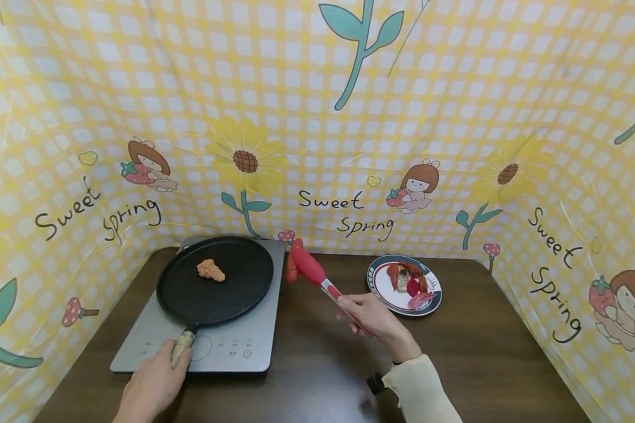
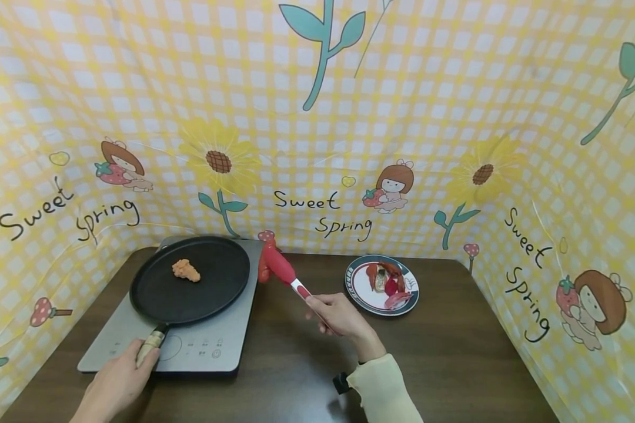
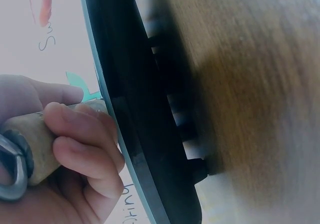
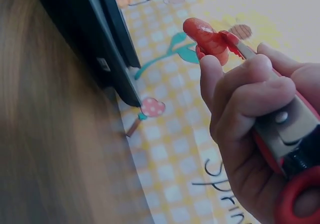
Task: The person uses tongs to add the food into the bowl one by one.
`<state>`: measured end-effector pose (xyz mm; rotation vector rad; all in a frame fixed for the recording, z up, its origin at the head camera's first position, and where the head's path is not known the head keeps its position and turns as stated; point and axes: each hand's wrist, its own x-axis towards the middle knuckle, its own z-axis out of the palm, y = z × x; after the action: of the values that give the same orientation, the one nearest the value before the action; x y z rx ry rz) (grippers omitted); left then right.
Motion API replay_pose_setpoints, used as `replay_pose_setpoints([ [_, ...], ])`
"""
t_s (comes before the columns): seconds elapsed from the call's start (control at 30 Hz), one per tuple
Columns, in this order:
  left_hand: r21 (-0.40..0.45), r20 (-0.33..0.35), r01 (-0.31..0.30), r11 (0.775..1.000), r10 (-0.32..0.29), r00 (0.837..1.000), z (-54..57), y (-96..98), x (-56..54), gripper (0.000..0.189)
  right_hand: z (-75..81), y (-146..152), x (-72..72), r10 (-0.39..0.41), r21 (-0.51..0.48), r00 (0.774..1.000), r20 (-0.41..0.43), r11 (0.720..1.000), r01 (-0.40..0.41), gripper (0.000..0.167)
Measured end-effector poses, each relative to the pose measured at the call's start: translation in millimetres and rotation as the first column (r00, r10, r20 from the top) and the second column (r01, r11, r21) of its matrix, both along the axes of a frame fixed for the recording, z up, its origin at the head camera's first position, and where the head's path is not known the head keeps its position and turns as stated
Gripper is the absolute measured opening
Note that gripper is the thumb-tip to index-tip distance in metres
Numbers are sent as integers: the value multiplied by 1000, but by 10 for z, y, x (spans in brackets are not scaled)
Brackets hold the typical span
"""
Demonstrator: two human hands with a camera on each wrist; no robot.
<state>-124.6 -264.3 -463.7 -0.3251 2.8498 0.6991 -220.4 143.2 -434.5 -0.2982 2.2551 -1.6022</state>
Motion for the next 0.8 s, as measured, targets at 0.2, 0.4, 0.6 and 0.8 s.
replay_pose_setpoints([
  [0.2, 9, 6, -7, 1000, 7, 1000, 17, 9, 4, 70, 13, -202, 6, 26, 2, 999, -38, 1000, -26, 38],
  [0.4, 19, 14, -10, 1000, 10, 1000, 23, 13, 13, 70, -40, -364, -43, 61, -18, 997, -42, 998, -62, 38],
  [0.6, 24, 6, -9, 1000, 9, 1000, 12, 10, 22, 70, -60, -489, -91, 91, 18, 994, -63, 996, -90, 38],
  [0.8, 18, 3, -8, 1000, 8, 1000, 16, 7, 25, 71, -67, -576, -114, 97, 21, 993, -62, 995, -95, 35],
])
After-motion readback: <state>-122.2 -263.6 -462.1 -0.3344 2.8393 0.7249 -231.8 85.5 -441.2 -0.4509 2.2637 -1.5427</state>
